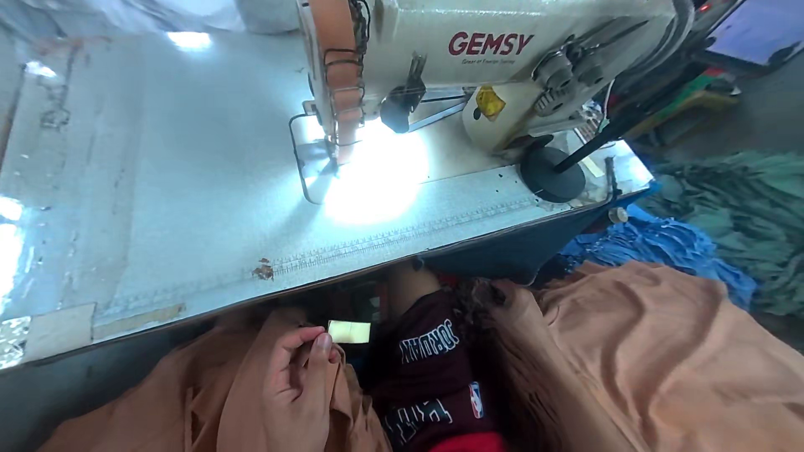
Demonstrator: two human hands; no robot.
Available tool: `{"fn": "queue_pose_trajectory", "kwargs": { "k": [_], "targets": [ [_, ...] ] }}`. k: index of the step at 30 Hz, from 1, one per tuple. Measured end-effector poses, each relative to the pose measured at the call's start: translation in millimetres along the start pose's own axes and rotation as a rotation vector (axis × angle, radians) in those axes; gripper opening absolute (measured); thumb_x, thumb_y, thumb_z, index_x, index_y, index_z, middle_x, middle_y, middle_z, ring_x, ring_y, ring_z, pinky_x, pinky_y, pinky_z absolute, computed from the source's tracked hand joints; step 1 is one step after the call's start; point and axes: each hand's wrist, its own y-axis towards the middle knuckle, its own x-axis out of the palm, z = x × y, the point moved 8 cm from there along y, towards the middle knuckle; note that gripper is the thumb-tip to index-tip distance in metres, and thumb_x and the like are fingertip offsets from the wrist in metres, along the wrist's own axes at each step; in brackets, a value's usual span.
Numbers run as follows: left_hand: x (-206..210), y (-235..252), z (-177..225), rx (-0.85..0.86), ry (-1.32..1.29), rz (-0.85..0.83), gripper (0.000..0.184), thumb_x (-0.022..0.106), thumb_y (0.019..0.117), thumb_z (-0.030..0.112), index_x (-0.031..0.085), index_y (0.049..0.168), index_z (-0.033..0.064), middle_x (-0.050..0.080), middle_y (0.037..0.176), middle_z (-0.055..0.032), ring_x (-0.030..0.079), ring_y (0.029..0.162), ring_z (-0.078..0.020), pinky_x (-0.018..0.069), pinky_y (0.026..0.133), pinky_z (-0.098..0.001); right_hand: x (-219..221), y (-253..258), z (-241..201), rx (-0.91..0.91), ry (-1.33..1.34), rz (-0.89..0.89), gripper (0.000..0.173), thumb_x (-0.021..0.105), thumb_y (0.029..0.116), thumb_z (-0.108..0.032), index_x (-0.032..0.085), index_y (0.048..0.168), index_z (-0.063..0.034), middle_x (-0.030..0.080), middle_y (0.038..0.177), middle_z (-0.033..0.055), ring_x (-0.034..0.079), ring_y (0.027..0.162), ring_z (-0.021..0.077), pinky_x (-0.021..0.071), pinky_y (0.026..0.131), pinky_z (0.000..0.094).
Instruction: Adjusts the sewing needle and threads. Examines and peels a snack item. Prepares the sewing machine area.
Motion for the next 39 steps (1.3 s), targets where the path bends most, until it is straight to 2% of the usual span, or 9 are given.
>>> {"fn": "queue_pose_trajectory", "kwargs": {
  "k": [3, 7, 10, 14, 18, 24, 28, 34, 39],
  "targets": [
    [1, -1, -2, 0.004, -0.006, -0.005, 0.011, 0.058, 0.1007, 0.005, 0.063, 0.110, 0.0039, 0.068, 0.091, 0.0012, 0.067, 0.074, -0.0084, 0.0600, 0.068, -0.0225, 8, 2, 11, 0.076, -0.099, -0.063, 0.033, 0.065, 0.1004, -0.036, 0.073, 0.094, -0.0047, 0.072, 0.089, 0.0186, 0.071, 0.087, 0.0391, 0.0544, 0.078, 0.0632],
    [2, 0, 0, 0.023, -0.001, -0.005, 0.011, 0.058, 0.1006, 0.005, 0.063, 0.110, 0.0047, 0.068, 0.091, 0.0033, 0.067, 0.074, -0.0061, 0.0597, 0.068, -0.0211, 18, 2, 17, 0.045, -0.144, -0.148, 0.040, 0.071, 0.0930, -0.024, 0.069, 0.133, -0.0184, 0.067, 0.129, 0.0179, 0.066, 0.115, 0.0397, 0.0533, 0.095, 0.0646],
    [1, 1, 1, 0.016, 0.008, 0.002, 0.011, 0.058, 0.1003, 0.005, 0.063, 0.110, 0.0045, 0.068, 0.092, 0.0034, 0.067, 0.075, -0.0063, 0.0601, 0.069, -0.0214, 9, 0, 9, 0.032, -0.158, -0.036, 0.027, 0.074, 0.0921, -0.027, 0.075, 0.107, -0.0044, 0.069, 0.116, 0.0206, 0.068, 0.104, 0.0398, 0.0554, 0.086, 0.0627],
    [0, 1, 3, 0.020, 0.007, 0.008, 0.011, 0.060, 0.1000, 0.006, 0.063, 0.110, 0.0048, 0.068, 0.092, 0.0029, 0.067, 0.075, -0.0069, 0.0599, 0.069, -0.0217, 6, -1, 5, 0.028, -0.091, -0.017, 0.029, 0.077, 0.0904, -0.026, 0.075, 0.107, -0.0020, 0.066, 0.113, 0.0218, 0.067, 0.101, 0.0397, 0.0562, 0.084, 0.0611],
    [1, 2, 3, 0.022, -0.015, 0.003, 0.011, 0.061, 0.1002, 0.008, 0.064, 0.110, 0.0059, 0.069, 0.092, 0.0024, 0.067, 0.075, -0.0075, 0.0599, 0.068, -0.0220, 14, 0, 7, -0.021, -0.041, -0.049, 0.037, 0.074, 0.0928, -0.035, 0.073, 0.086, 0.0008, 0.069, 0.095, 0.0203, 0.068, 0.090, 0.0374, 0.0554, 0.080, 0.0598],
    [4, 0, 0, 0.031, -0.045, -0.019, 0.011, 0.061, 0.1000, 0.007, 0.065, 0.110, 0.0055, 0.069, 0.093, 0.0007, 0.067, 0.074, -0.0089, 0.0606, 0.068, -0.0230, 39, 5, 18, 0.035, -0.003, -0.132, 0.035, 0.072, 0.0916, -0.020, 0.072, 0.126, -0.0140, 0.074, 0.113, 0.0169, 0.071, 0.106, 0.0377, 0.0534, 0.094, 0.0650],
    [3, -2, -3, 0.033, -0.033, -0.019, 0.011, 0.061, 0.0999, 0.007, 0.065, 0.110, 0.0056, 0.069, 0.092, 0.0001, 0.067, 0.073, -0.0094, 0.0607, 0.067, -0.0232, 38, 5, 16, 0.003, 0.026, -0.054, 0.034, 0.070, 0.0942, -0.041, 0.076, 0.099, -0.0077, 0.073, 0.093, 0.0165, 0.071, 0.090, 0.0357, 0.0548, 0.082, 0.0624],
    [6, -2, -3, 0.035, -0.032, -0.036, 0.011, 0.061, 0.0993, 0.007, 0.065, 0.110, 0.0053, 0.070, 0.093, 0.0010, 0.068, 0.074, -0.0085, 0.0612, 0.068, -0.0224, 34, 2, 7, 0.040, 0.041, -0.103, 0.033, 0.070, 0.0916, -0.014, 0.068, 0.120, 0.0023, 0.071, 0.109, 0.0252, 0.069, 0.103, 0.0423, 0.0526, 0.093, 0.0631],
    [7, -3, -9, 0.033, -0.047, -0.049, 0.012, 0.062, 0.0999, 0.008, 0.065, 0.111, 0.0051, 0.070, 0.093, -0.0007, 0.068, 0.074, -0.0099, 0.0614, 0.067, -0.0238, 33, 3, 13, 0.055, 0.051, -0.025, 0.036, 0.074, 0.0895, -0.017, 0.067, 0.121, -0.0022, 0.073, 0.105, 0.0205, 0.071, 0.097, 0.0390, 0.0552, 0.088, 0.0620]
  ]
}}
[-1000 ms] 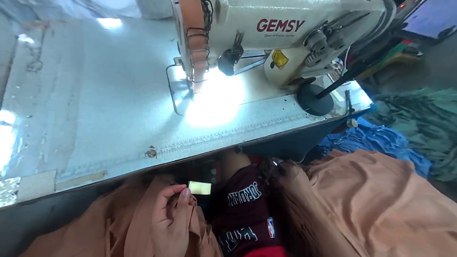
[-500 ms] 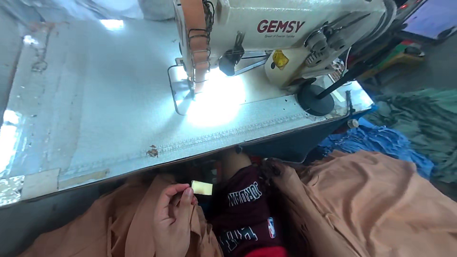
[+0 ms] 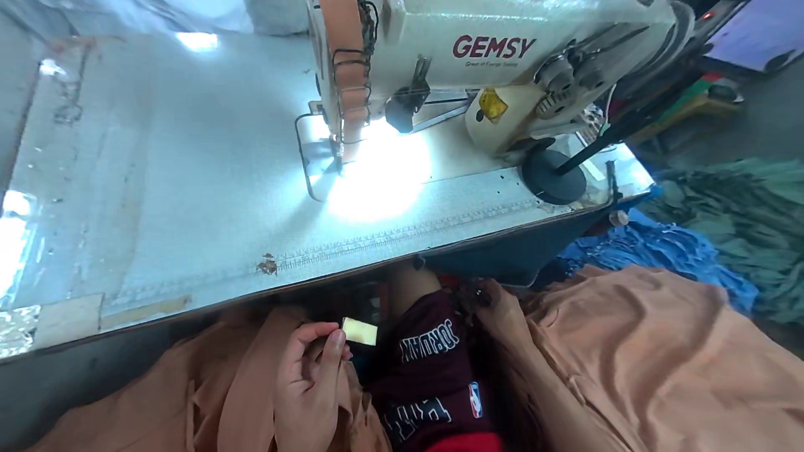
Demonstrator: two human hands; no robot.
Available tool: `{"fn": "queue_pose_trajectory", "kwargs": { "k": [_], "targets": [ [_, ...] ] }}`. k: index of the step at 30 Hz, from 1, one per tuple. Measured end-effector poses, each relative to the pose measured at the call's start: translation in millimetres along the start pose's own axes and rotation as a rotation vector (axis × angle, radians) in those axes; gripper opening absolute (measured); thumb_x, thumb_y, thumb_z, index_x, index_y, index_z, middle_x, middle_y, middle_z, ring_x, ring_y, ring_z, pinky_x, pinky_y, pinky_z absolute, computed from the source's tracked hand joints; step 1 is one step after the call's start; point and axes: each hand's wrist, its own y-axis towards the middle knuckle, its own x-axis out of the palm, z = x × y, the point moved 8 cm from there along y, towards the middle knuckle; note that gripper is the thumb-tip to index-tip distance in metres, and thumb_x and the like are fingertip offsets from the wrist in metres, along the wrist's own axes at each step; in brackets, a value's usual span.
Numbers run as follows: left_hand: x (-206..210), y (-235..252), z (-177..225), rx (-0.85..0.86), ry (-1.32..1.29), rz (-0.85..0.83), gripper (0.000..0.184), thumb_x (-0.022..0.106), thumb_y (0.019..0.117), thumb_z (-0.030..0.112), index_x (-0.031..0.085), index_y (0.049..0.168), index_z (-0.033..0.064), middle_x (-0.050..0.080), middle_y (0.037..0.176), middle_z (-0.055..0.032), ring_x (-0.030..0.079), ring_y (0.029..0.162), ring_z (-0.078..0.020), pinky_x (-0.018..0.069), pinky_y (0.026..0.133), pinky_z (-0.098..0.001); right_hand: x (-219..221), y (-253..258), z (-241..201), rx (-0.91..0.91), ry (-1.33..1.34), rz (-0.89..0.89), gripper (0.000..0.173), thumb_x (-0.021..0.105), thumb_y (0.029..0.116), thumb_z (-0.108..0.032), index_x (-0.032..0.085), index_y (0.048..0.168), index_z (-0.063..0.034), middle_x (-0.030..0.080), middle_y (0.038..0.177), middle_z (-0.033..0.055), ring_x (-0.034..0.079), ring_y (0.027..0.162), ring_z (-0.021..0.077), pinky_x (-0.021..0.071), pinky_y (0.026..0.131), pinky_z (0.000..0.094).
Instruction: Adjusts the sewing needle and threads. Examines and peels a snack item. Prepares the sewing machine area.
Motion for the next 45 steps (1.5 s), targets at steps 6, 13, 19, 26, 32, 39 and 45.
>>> {"fn": "queue_pose_trajectory", "kwargs": {
  "k": [6, 13, 19, 26, 32, 39, 45],
  "targets": [
    [0, -1, -6, -0.007, -0.024, -0.010, 0.012, 0.063, 0.0996, 0.008, 0.065, 0.111, 0.0042, 0.070, 0.093, -0.0027, 0.068, 0.073, -0.0115, 0.0612, 0.067, -0.0243, 2, 2, 1, -0.047, -0.054, -0.011, 0.021, 0.073, 0.0924, -0.020, 0.077, 0.105, -0.0034, 0.074, 0.102, 0.0208, 0.071, 0.099, 0.0399, 0.0539, 0.090, 0.0638],
    [0, 0, -8, -0.015, -0.014, -0.010, 0.012, 0.063, 0.0993, 0.009, 0.066, 0.110, 0.0043, 0.070, 0.093, -0.0026, 0.069, 0.074, -0.0114, 0.0616, 0.067, -0.0242, 1, 0, 3, 0.049, -0.033, -0.034, 0.033, 0.075, 0.0903, -0.021, 0.069, 0.116, 0.0002, 0.072, 0.103, 0.0231, 0.070, 0.099, 0.0407, 0.0537, 0.091, 0.0628],
    [1, -1, -11, -0.036, -0.006, -0.006, 0.013, 0.064, 0.0985, 0.008, 0.066, 0.110, 0.0037, 0.071, 0.093, -0.0033, 0.069, 0.073, -0.0126, 0.0622, 0.066, -0.0254, 0, 1, 2, 0.023, -0.038, -0.023, 0.029, 0.078, 0.0863, -0.017, 0.073, 0.109, -0.0002, 0.069, 0.110, 0.0233, 0.067, 0.104, 0.0404, 0.0532, 0.092, 0.0618],
    [-1, -2, -14, -0.051, 0.007, -0.005, 0.013, 0.063, 0.0991, 0.008, 0.065, 0.111, 0.0029, 0.071, 0.093, -0.0041, 0.069, 0.073, -0.0139, 0.0622, 0.067, -0.0263, 0, 0, 0, 0.045, -0.064, -0.015, 0.021, 0.074, 0.0926, -0.024, 0.075, 0.095, -0.0031, 0.072, 0.089, 0.0190, 0.070, 0.087, 0.0380, 0.0542, 0.081, 0.0632],
    [-1, -2, -16, -0.054, -0.001, -0.010, 0.013, 0.063, 0.0990, 0.008, 0.065, 0.110, 0.0023, 0.071, 0.092, -0.0047, 0.070, 0.073, -0.0145, 0.0624, 0.067, -0.0271, 6, 0, 5, 0.056, -0.010, -0.078, 0.027, 0.074, 0.0887, -0.015, 0.074, 0.113, -0.0043, 0.073, 0.104, 0.0209, 0.070, 0.100, 0.0390, 0.0536, 0.090, 0.0640],
    [0, -3, -16, -0.068, 0.000, -0.009, 0.012, 0.063, 0.0992, 0.008, 0.066, 0.110, 0.0025, 0.071, 0.092, -0.0043, 0.070, 0.073, -0.0143, 0.0623, 0.068, -0.0267, 15, 1, 9, 0.025, -0.102, -0.093, 0.042, 0.068, 0.0955, -0.028, 0.065, 0.133, -0.0102, 0.074, 0.112, 0.0197, 0.071, 0.104, 0.0409, 0.0540, 0.091, 0.0651],
    [1, -1, -14, -0.071, 0.021, -0.024, 0.013, 0.062, 0.1000, 0.009, 0.065, 0.111, 0.0022, 0.071, 0.092, -0.0049, 0.069, 0.073, -0.0148, 0.0620, 0.066, -0.0275, -14, -11, -23, -0.154, 0.015, 0.128, 0.028, 0.074, 0.0900, -0.026, 0.074, 0.104, -0.0022, 0.073, 0.094, 0.0174, 0.071, 0.087, 0.0341, 0.0572, 0.080, 0.0582]
  ]
}}
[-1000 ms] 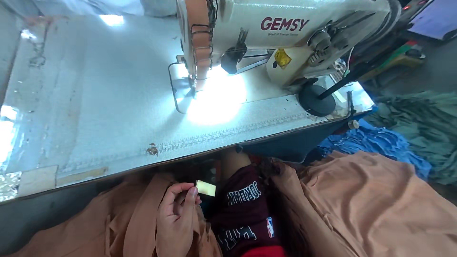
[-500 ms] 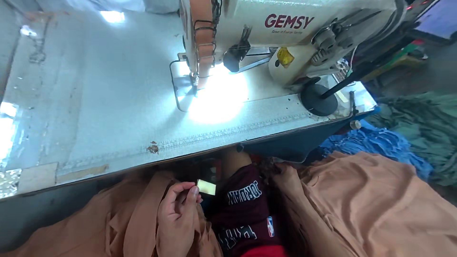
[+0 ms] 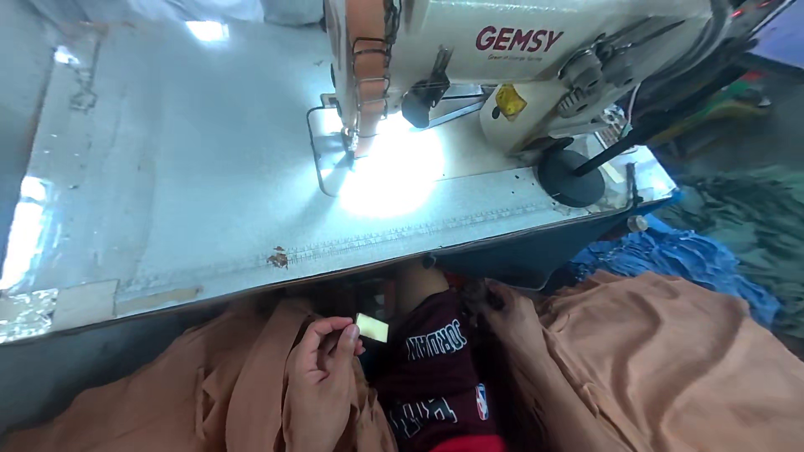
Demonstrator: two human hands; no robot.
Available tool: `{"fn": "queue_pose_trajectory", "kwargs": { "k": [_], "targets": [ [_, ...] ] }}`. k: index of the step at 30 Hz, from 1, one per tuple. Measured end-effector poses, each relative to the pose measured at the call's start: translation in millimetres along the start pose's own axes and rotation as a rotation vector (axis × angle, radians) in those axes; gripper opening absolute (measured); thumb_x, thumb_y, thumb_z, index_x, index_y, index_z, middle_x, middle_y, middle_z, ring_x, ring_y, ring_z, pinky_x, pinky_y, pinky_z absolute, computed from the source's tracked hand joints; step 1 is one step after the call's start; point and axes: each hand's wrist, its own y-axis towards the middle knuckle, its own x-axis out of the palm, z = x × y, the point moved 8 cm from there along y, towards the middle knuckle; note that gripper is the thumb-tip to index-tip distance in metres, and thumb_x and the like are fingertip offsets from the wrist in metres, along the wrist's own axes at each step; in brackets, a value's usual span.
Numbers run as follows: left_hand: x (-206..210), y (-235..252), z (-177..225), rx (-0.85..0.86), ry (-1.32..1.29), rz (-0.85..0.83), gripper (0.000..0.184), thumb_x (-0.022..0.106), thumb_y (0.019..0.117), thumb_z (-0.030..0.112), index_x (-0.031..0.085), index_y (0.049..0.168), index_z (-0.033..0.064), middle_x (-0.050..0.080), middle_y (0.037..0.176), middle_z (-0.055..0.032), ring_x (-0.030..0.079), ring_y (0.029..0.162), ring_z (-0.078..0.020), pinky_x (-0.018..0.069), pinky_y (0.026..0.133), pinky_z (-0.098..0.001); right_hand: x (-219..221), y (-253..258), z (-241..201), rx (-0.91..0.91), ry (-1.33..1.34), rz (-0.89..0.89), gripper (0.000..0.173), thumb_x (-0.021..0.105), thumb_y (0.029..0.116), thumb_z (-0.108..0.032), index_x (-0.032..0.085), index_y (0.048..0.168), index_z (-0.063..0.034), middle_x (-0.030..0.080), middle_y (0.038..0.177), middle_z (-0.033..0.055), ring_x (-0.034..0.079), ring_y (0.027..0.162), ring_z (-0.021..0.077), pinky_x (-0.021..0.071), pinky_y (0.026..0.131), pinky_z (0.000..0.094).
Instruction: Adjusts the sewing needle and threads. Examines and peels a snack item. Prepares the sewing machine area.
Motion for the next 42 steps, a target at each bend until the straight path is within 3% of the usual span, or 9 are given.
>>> {"fn": "queue_pose_trajectory", "kwargs": {
  "k": [2, 4, 6, 11, 19, 24, 27, 33, 42],
  "targets": [
    [0, 1, 3, -0.006, 0.012, -0.001, 0.013, 0.063, 0.0999, 0.009, 0.065, 0.110, 0.0018, 0.071, 0.093, -0.0055, 0.070, 0.073, -0.0155, 0.0629, 0.067, -0.0285, -14, -10, -40, -0.214, 0.150, 0.074, 0.031, 0.073, 0.0914, -0.037, 0.074, 0.098, -0.0069, 0.072, 0.091, 0.0072, 0.069, 0.082, 0.0164, 0.0593, 0.075, 0.0382],
    [1, 4, 6, -0.008, 0.002, 0.002, 0.013, 0.062, 0.1000, 0.009, 0.066, 0.110, 0.0012, 0.071, 0.092, -0.0061, 0.070, 0.074, -0.0158, 0.0630, 0.067, -0.0287, -23, -27, -91, -0.459, 0.355, 0.068, 0.032, 0.077, 0.0900, -0.041, 0.076, 0.098, -0.0097, 0.072, 0.098, 0.0025, 0.067, 0.090, 0.0066, 0.0590, 0.078, 0.0251],
    [3, 6, 8, -0.010, -0.032, 0.006, 0.013, 0.062, 0.1003, 0.008, 0.065, 0.110, 0.0006, 0.070, 0.091, -0.0065, 0.070, 0.073, -0.0154, 0.0627, 0.067, -0.0283, -23, -49, -136, -0.656, 0.437, 0.014, 0.035, 0.082, 0.0872, -0.042, 0.074, 0.104, -0.0126, 0.070, 0.107, 0.0025, 0.068, 0.099, 0.0069, 0.0600, 0.082, 0.0234],
    [-1, 6, 12, -0.077, -0.143, 0.041, 0.013, 0.061, 0.1002, 0.007, 0.065, 0.111, -0.0003, 0.069, 0.089, -0.0072, 0.068, 0.072, -0.0140, 0.0618, 0.067, -0.0277, -11, -76, -200, -0.931, 0.312, 0.049, 0.024, 0.075, 0.0933, -0.029, 0.069, 0.113, -0.0170, 0.068, 0.106, 0.0047, 0.067, 0.094, 0.0140, 0.0588, 0.073, 0.0260],
    [-9, 6, 17, -0.137, -0.338, 0.084, 0.012, 0.059, 0.1023, 0.011, 0.068, 0.104, 0.0034, 0.069, 0.088, -0.0056, 0.068, 0.074, -0.0117, 0.0605, 0.071, -0.0268, -16, -72, -209, -0.960, 0.224, 0.175, 0.011, 0.068, 0.0932, -0.017, 0.071, 0.104, -0.0159, 0.071, 0.101, 0.0022, 0.065, 0.086, 0.0139, 0.0537, 0.066, 0.0243],
    [-25, 14, 38, 0.133, 0.006, 0.049, 0.013, 0.061, 0.1015, 0.015, 0.069, 0.106, 0.0054, 0.068, 0.092, -0.0025, 0.066, 0.079, -0.0111, 0.0581, 0.073, -0.0249, -26, -76, -204, -0.969, 0.249, 0.264, 0.017, 0.069, 0.0935, -0.016, 0.070, 0.111, -0.0173, 0.070, 0.105, 0.0029, 0.064, 0.085, 0.0143, 0.0527, 0.068, 0.0241],
    [-26, 12, 47, 0.298, 0.222, -0.037, 0.017, 0.058, 0.1022, 0.017, 0.070, 0.110, 0.0087, 0.068, 0.104, -0.0016, 0.066, 0.088, -0.0103, 0.0575, 0.073, -0.0230, -32, -81, -204, -0.990, 0.279, 0.286, 0.021, 0.070, 0.0935, -0.016, 0.069, 0.114, -0.0171, 0.070, 0.107, 0.0031, 0.063, 0.085, 0.0140, 0.0524, 0.069, 0.0239],
    [-21, 0, 56, 0.444, 0.227, -0.133, 0.016, 0.068, 0.0973, 0.020, 0.070, 0.114, 0.0201, 0.065, 0.118, 0.0027, 0.064, 0.109, -0.0098, 0.0570, 0.090, -0.0234, -47, -89, -207, -1.044, 0.315, 0.333, 0.023, 0.071, 0.0939, -0.016, 0.068, 0.116, -0.0160, 0.069, 0.106, 0.0044, 0.062, 0.084, 0.0149, 0.0517, 0.069, 0.0247],
    [-20, -5, 74, 0.528, 0.249, -0.103, 0.011, 0.071, 0.0960, 0.020, 0.072, 0.107, 0.0217, 0.065, 0.119, 0.0040, 0.063, 0.110, -0.0095, 0.0555, 0.091, -0.0225, -55, -92, -212, -1.057, 0.352, 0.323, 0.023, 0.071, 0.0939, -0.016, 0.068, 0.117, -0.0162, 0.069, 0.112, 0.0047, 0.063, 0.090, 0.0154, 0.0525, 0.075, 0.0250]
  ]
}}
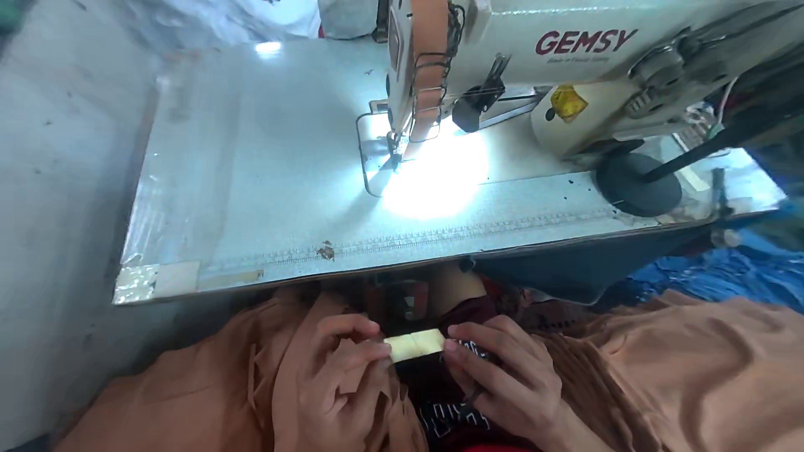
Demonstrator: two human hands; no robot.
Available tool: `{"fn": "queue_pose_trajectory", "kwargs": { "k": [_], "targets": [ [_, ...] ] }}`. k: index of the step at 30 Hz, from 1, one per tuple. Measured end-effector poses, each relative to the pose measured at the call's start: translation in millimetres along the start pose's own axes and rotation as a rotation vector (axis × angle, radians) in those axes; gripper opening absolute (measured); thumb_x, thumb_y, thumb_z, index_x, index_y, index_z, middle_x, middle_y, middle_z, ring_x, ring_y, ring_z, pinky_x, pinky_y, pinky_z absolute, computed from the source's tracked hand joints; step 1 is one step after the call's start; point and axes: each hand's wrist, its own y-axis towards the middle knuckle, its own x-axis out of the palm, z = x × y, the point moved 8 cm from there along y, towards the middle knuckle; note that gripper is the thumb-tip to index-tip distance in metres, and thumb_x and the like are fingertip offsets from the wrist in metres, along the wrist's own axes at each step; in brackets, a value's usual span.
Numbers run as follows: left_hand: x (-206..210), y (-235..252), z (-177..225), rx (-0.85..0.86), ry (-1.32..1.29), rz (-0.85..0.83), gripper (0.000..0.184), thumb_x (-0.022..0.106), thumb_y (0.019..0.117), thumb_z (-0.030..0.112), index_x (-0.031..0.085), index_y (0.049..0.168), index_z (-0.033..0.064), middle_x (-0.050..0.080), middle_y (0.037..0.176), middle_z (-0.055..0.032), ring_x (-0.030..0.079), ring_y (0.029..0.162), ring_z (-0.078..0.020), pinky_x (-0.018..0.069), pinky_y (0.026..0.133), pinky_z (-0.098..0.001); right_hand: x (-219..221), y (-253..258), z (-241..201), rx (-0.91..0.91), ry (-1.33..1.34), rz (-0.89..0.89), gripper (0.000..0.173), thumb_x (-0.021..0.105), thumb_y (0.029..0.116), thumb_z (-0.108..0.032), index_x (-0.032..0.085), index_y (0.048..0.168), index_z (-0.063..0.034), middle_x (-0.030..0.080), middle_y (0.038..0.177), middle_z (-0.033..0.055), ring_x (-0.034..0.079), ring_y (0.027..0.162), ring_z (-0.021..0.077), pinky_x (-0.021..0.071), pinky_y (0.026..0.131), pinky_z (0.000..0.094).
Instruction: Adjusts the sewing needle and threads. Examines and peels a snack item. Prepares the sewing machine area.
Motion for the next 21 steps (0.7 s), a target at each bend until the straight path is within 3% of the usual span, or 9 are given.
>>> {"fn": "queue_pose_trajectory", "kwargs": {
  "k": [10, 15, 21],
  "targets": [
    [1, 2, -1, -0.037, -0.001, -0.009, 0.010, 0.069, 0.0982, 0.020, 0.071, 0.107, 0.0163, 0.067, 0.116, 0.0015, 0.065, 0.109, -0.0105, 0.0573, 0.091, -0.0230, 3, 1, 3, 0.091, 0.108, -0.016, 0.017, 0.071, 0.0945, -0.015, 0.068, 0.111, -0.0131, 0.074, 0.106, 0.0010, 0.066, 0.087, 0.0109, 0.0541, 0.075, 0.0218],
    [3, 6, -2, -0.114, 0.013, -0.004, 0.012, 0.064, 0.1015, 0.021, 0.070, 0.109, 0.0137, 0.068, 0.110, 0.0028, 0.066, 0.101, -0.0067, 0.0576, 0.085, -0.0204, 14, -3, 17, 0.413, 0.496, 0.014, 0.021, 0.075, 0.0946, -0.015, 0.065, 0.113, -0.0132, 0.071, 0.095, -0.0023, 0.065, 0.076, 0.0016, 0.0552, 0.064, 0.0137],
    [4, 9, -12, -0.212, 0.026, 0.007, 0.017, 0.062, 0.1019, 0.019, 0.072, 0.109, 0.0065, 0.070, 0.107, -0.0004, 0.067, 0.093, -0.0059, 0.0577, 0.079, -0.0187, 26, -6, 25, 0.628, 0.778, -0.036, 0.011, 0.071, 0.0971, -0.012, 0.070, 0.108, -0.0098, 0.073, 0.096, -0.0019, 0.067, 0.079, 0.0012, 0.0568, 0.069, 0.0141]
  ]
}}
